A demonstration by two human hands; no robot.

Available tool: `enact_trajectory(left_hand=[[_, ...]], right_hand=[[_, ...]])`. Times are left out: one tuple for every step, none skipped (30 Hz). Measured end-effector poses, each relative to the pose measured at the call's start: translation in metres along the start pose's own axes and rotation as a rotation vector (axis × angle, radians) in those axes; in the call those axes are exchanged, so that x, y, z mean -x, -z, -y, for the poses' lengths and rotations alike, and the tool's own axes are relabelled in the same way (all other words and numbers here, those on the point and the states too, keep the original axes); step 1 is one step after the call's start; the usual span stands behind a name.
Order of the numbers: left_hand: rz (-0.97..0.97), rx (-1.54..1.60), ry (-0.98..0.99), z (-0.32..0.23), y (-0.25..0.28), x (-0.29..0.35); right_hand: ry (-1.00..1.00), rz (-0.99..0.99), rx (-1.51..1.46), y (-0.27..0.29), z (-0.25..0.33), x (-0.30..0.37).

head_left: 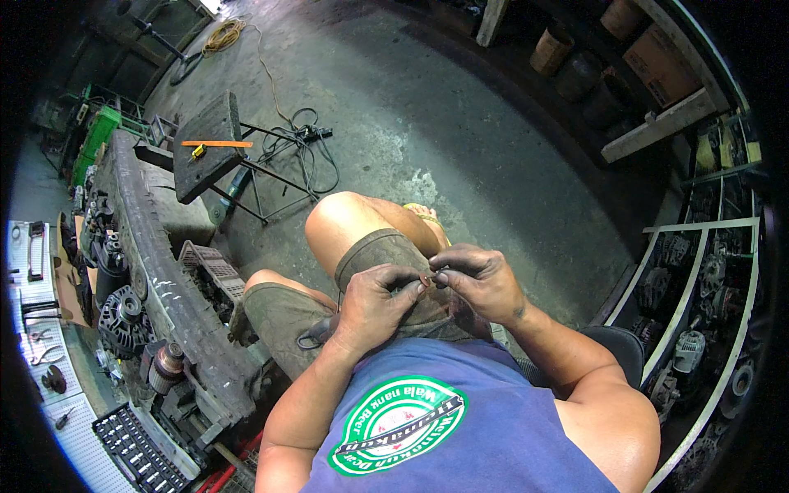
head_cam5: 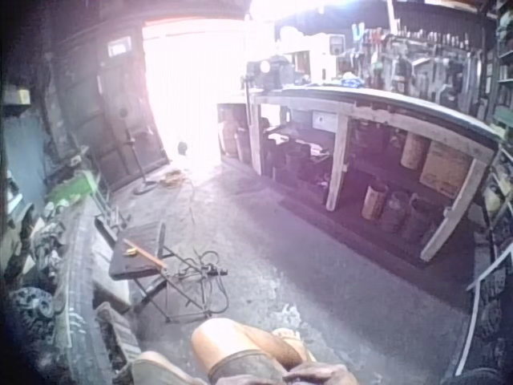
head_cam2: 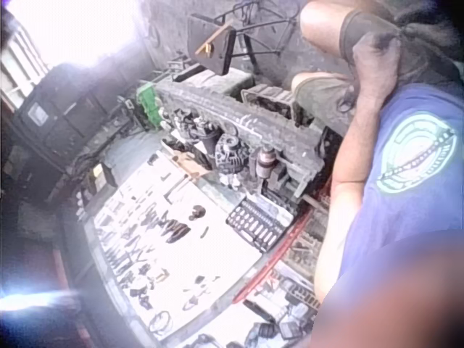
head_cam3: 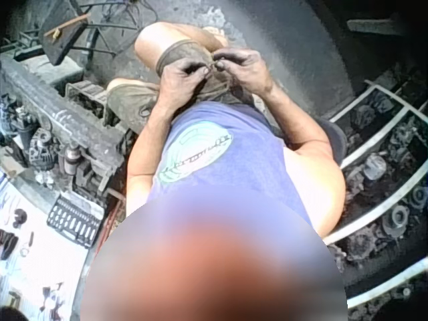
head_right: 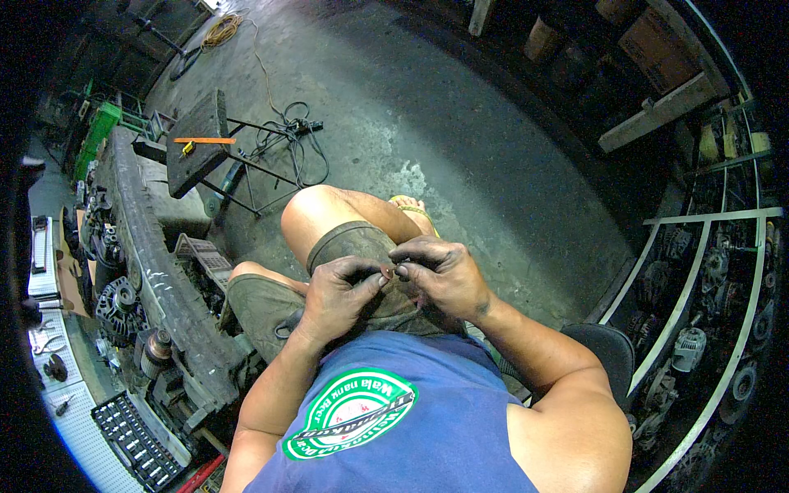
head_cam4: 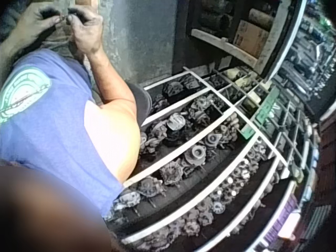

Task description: The person selects small metal parts from a compartmentalized plastic box on a workbench, then sits on the floor and assembles the parts by hand. The person uses a handheld rotary tool to work on the assembled piece and continues to adjust it with both hands.

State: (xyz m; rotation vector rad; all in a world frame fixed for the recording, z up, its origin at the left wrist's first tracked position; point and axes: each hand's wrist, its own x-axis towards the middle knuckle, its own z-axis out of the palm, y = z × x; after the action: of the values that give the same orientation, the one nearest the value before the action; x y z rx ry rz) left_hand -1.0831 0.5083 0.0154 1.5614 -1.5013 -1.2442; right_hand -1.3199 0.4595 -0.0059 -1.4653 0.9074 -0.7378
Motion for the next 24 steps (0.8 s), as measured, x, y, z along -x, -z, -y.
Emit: enact_trajectory(left_hand=[[0.002,-0.001,0.004,0.0,0.0,0.0],[0.003,-0.027,0.016,0.0,0.0,0.0],[0.005,-0.003,0.011,0.0,0.0,0.0],[0.007,-0.005,0.014,0.0,0.0,0.001],[0.003,-0.023,0.0,0.0,0.0,0.001],[0.006,-0.01,0.017,0.0,0.0,0.001],[0.003,-0.012,0.015,0.0,0.0,0.001],[-0.005,-0.033,0.008,0.0,0.0,0.0],[0.003,-0.003,0.026,0.0,0.0,0.0],[0.006,0.007,0.038,0.0,0.0,0.0],[0.009,0.004,0.054,-0.001,0.0,0.0],[0.014,-0.001,0.062,-0.001,0.0,0.0],[0.014,-0.018,0.073,-0.001,0.0,-0.001],[0.009,-0.035,0.078,-0.001,0.0,-0.001],[0.006,-0.029,0.086,-0.001,0.0,-0.001],[0.0,-0.023,0.087,-0.001,0.0,-0.001],[-0.005,-0.016,0.087,-0.002,-0.001,-0.001],[-0.009,-0.026,0.093,-0.003,-0.001,-0.002],[-0.011,-0.036,0.098,-0.004,-0.002,-0.002],[-0.014,-0.037,0.102,-0.005,-0.003,-0.002],[-0.028,-0.045,0.09,-0.006,-0.004,-0.002],[-0.043,-0.047,0.077,-0.007,-0.005,-0.003],[-0.06,-0.038,0.052,-0.008,-0.006,-0.004],[-0.058,-0.05,0.068,-0.008,-0.006,-0.004]], right_hand=[[-0.047,0.002,-0.07,-0.002,0.0,0.0],[-0.055,0.0,-0.133,-0.004,0.001,-0.001],[-0.052,0.004,-0.185,-0.006,0.001,-0.002],[-0.089,-0.012,-0.222,-0.005,0.001,-0.004],[-0.115,-0.024,-0.25,-0.005,0.002,-0.007],[-0.203,-0.053,-0.238,-0.004,0.002,-0.009],[-0.296,-0.047,-0.533,-0.002,0.004,-0.008],[-0.325,-0.014,-0.378,0.001,0.006,-0.008],[-0.352,0.018,-0.223,0.003,0.007,-0.009],[-0.331,0.055,-0.087,0.004,0.009,-0.01],[-0.316,0.038,0.061,0.0,0.01,-0.011],[-0.272,0.051,0.105,-0.002,0.011,-0.011],[-0.225,0.067,0.151,-0.002,0.012,-0.012],[-0.201,0.076,0.174,-0.004,0.013,-0.013],[-0.176,0.084,0.197,-0.005,0.014,-0.015],[-0.173,0.081,0.197,-0.006,0.015,-0.015],[-0.171,0.077,0.197,-0.006,0.015,-0.016],[-0.176,0.08,0.206,-0.006,0.016,-0.017],[-0.182,0.083,0.215,-0.005,0.017,-0.018],[-0.195,0.094,0.232,-0.002,0.018,-0.018],[-0.167,0.097,0.243,0.0,0.019,-0.019],[-0.191,0.109,0.252,0.0,0.02,-0.02],[-0.173,0.112,0.256,0.001,0.021,-0.021],[-0.154,0.116,0.26,0.001,0.021,-0.023]])
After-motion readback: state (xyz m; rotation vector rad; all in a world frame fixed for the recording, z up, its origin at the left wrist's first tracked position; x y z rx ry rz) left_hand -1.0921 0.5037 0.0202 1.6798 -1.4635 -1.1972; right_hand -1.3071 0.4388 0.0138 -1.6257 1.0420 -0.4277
